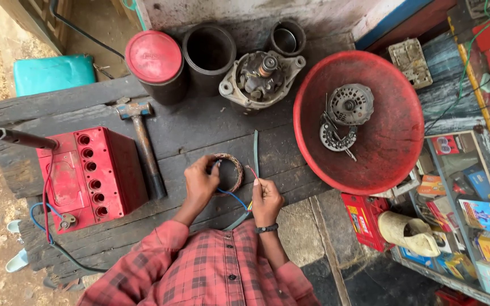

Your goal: Connecting wires and testing internal components of an alternator on a workbench.

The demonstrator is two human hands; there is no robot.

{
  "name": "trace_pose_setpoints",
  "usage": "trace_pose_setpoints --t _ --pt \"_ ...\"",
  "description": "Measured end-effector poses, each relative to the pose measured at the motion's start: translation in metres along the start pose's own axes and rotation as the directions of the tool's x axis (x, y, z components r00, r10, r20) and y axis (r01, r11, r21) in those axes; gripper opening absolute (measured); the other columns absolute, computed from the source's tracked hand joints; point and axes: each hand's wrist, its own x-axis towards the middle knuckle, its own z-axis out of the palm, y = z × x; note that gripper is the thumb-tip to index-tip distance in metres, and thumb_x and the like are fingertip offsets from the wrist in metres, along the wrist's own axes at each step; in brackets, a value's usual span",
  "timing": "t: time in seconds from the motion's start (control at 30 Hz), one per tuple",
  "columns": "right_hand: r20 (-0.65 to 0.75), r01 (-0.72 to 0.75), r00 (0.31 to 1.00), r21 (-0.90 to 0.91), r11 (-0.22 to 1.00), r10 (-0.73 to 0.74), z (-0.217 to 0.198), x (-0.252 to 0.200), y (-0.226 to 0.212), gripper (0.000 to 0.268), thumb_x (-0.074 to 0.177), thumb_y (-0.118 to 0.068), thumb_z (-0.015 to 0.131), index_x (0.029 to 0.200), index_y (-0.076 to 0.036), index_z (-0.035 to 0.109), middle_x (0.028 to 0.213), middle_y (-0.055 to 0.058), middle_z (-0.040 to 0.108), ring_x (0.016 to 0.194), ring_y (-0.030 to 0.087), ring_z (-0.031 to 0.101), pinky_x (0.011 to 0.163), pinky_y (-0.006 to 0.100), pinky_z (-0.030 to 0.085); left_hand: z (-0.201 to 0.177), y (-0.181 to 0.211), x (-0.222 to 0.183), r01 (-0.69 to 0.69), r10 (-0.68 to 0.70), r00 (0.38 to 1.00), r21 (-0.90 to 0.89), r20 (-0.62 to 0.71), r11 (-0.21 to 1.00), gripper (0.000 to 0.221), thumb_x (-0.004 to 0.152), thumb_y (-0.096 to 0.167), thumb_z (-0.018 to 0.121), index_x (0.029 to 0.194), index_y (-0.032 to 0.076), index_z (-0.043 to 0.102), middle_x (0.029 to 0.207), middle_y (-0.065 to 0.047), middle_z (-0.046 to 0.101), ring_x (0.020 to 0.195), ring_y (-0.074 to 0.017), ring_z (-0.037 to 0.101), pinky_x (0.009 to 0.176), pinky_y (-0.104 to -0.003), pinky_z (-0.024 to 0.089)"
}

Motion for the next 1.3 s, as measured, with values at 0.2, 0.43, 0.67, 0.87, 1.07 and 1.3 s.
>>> trace_pose_setpoints --t 0.2,0.43,0.67,0.87,1.07,1.3 --pt "0.124 0.062 0.99 0.024 0.998 -0.064 0.012 -0.002 -0.02 0.014 0.097 -0.013 0.071 0.1 0.0 0.072 0.076 -0.002 0.072 0.062 0.0 0.06 0.054 0.02 0.049 -0.019 -0.009 -0.024 0.251 -0.265 0.963 -0.189 -0.048 0.949 0.023 0.083 0.009 0.077 0.104 0.001 0.075 0.083 -0.012 0.077 0.068 -0.0167 0.073 0.065 -0.032 0.058" --pt "0.271 0.132 0.957 -0.095 0.987 -0.102 0.021 -0.004 0.005 0.016 0.097 -0.018 0.075 0.096 -0.002 0.074 0.069 0.004 0.068 0.063 0.005 0.06 0.056 0.025 0.051 -0.026 -0.038 -0.049 0.633 -0.709 0.676 -0.65 0.201 0.42 0.045 0.079 -0.002 0.074 0.123 -0.006 0.062 0.084 -0.014 0.077 0.066 -0.0173 0.07 0.055 -0.029 0.052" --pt "0.544 0.008 0.835 -0.153 0.988 0.078 0.029 -0.014 -0.01 0.016 0.094 -0.022 0.074 0.092 -0.006 0.075 0.071 0.0 0.073 0.061 0.006 0.065 0.054 0.026 0.053 -0.032 -0.109 -0.073 0.668 -0.789 0.504 -0.738 0.351 0.099 0.048 0.079 -0.011 0.065 0.124 -0.001 0.053 0.093 -0.021 0.075 0.069 -0.0266 0.077 0.055 -0.033 0.054" --pt "0.593 -0.072 0.797 -0.091 0.993 0.112 -0.04 -0.021 0.041 0.022 0.101 -0.021 0.073 0.089 -0.003 0.071 0.07 -0.002 0.058 0.062 0.004 0.052 0.052 0.022 0.042 -0.052 -0.076 -0.109 0.775 -0.778 0.551 -0.532 0.302 0.342 0.038 0.081 -0.011 0.071 0.116 0.006 0.069 0.097 -0.01 0.075 0.086 -0.0215 0.065 0.08 -0.038 0.051" --pt "0.604 -0.549 0.666 0.794 -0.26 0.438 -0.107 -0.027 0.128 0.013 0.101 -0.024 0.059 0.093 -0.025 0.069 0.074 -0.01 0.056 0.049 0.003 0.042 0.034 0.017 0.034 -0.074 -0.078 -0.172 0.596 -0.784 0.561 -0.787 0.267 0.158 0.047 0.079 -0.016 0.056 0.124 -0.004 0.055 0.089 -0.023 0.071 0.071 -0.032 0.072 0.067 -0.043 0.061" --pt "0.384 -0.486 0.687 0.874 -0.004 0.616 -0.154 -0.083 0.15 0.032 0.103 -0.042 0.054 0.085 -0.015 0.055 0.055 -0.007 0.038 0.044 0.008 0.032 0.047 0.027 0.03 -0.056 -0.102 -0.211 0.501 -0.785 0.552 -0.864 0.283 0.041 0.051 0.084 -0.02 0.056 0.128 0.002 0.042 0.087 -0.028 0.07 0.067 -0.0339 0.07 0.066 -0.041 0.06"
